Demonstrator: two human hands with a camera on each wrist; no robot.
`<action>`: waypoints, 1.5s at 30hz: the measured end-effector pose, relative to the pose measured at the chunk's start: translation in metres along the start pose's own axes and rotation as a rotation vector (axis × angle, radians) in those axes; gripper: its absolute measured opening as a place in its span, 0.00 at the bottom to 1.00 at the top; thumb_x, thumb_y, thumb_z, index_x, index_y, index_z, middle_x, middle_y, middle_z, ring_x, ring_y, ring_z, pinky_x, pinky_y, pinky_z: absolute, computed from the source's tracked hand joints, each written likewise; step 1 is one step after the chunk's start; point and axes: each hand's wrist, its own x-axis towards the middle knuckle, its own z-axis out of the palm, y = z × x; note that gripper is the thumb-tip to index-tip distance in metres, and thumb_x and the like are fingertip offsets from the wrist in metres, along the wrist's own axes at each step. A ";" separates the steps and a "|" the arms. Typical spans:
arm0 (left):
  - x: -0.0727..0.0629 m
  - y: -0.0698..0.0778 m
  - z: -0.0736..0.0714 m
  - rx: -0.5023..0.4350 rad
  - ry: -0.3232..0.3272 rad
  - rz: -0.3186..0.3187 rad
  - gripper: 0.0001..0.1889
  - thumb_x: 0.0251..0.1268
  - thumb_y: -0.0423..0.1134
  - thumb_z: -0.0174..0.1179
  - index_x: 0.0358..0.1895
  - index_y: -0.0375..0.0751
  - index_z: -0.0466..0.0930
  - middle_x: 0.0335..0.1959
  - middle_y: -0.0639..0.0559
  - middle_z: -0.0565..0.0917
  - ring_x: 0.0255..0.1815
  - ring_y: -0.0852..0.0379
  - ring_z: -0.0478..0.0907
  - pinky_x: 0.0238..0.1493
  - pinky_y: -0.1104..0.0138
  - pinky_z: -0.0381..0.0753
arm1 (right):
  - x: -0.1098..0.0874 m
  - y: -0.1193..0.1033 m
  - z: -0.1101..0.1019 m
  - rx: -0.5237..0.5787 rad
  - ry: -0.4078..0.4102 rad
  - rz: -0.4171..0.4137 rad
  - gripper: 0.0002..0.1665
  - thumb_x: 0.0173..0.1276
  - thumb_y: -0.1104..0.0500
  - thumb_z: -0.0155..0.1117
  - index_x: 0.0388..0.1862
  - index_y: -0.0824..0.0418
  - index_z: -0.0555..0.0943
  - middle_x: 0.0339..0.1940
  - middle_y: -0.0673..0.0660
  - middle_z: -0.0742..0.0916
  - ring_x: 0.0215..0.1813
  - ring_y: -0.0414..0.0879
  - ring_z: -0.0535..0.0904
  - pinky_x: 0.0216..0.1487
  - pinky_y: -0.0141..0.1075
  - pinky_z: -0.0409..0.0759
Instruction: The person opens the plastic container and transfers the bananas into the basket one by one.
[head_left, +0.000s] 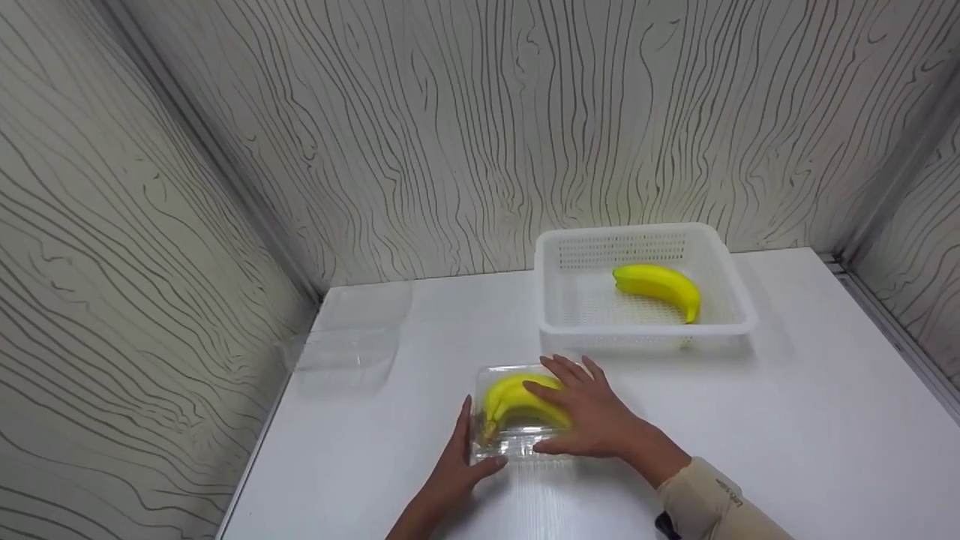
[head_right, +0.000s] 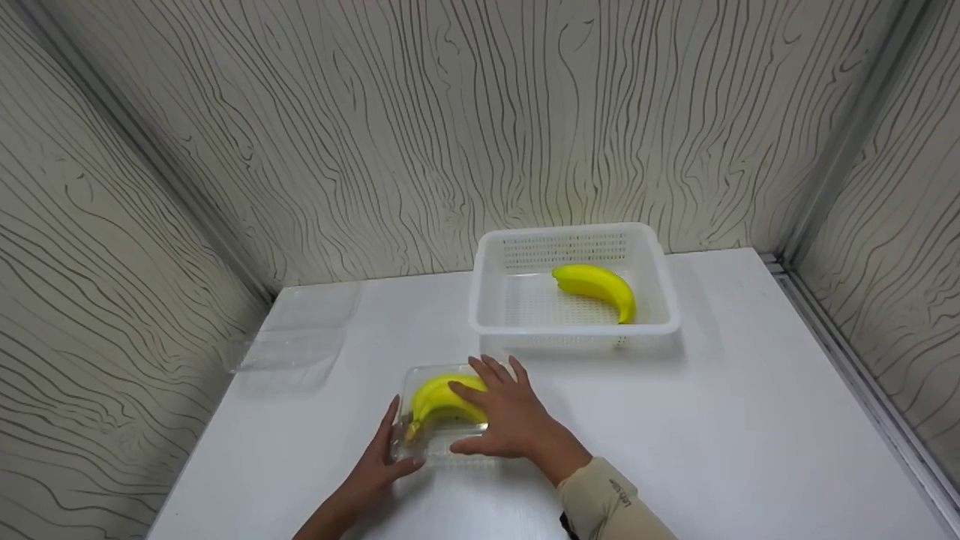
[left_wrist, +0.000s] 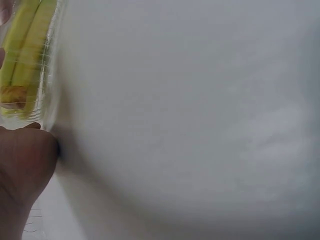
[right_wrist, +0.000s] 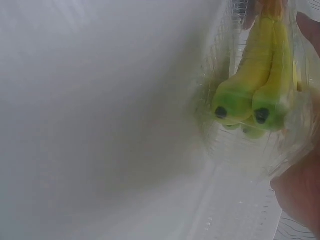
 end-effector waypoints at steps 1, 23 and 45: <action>-0.001 0.000 0.000 -0.006 -0.003 -0.007 0.66 0.60 0.60 0.75 0.90 0.56 0.33 0.92 0.40 0.43 0.92 0.32 0.40 0.87 0.33 0.45 | 0.000 0.000 0.000 0.004 -0.001 -0.001 0.54 0.57 0.20 0.70 0.80 0.39 0.74 0.88 0.59 0.67 0.88 0.63 0.60 0.85 0.74 0.49; 0.000 0.002 0.000 -0.009 -0.004 -0.046 0.66 0.59 0.61 0.76 0.90 0.59 0.33 0.92 0.40 0.42 0.91 0.31 0.37 0.86 0.29 0.40 | 0.001 -0.003 -0.002 0.009 -0.022 0.018 0.53 0.58 0.21 0.70 0.80 0.40 0.74 0.88 0.59 0.67 0.88 0.63 0.59 0.85 0.74 0.47; -0.001 0.002 0.001 0.014 0.008 -0.045 0.66 0.60 0.59 0.74 0.90 0.57 0.33 0.91 0.39 0.42 0.91 0.30 0.38 0.86 0.30 0.41 | 0.000 -0.003 0.002 0.021 0.026 0.001 0.53 0.56 0.23 0.73 0.79 0.40 0.75 0.86 0.61 0.69 0.87 0.64 0.62 0.84 0.74 0.49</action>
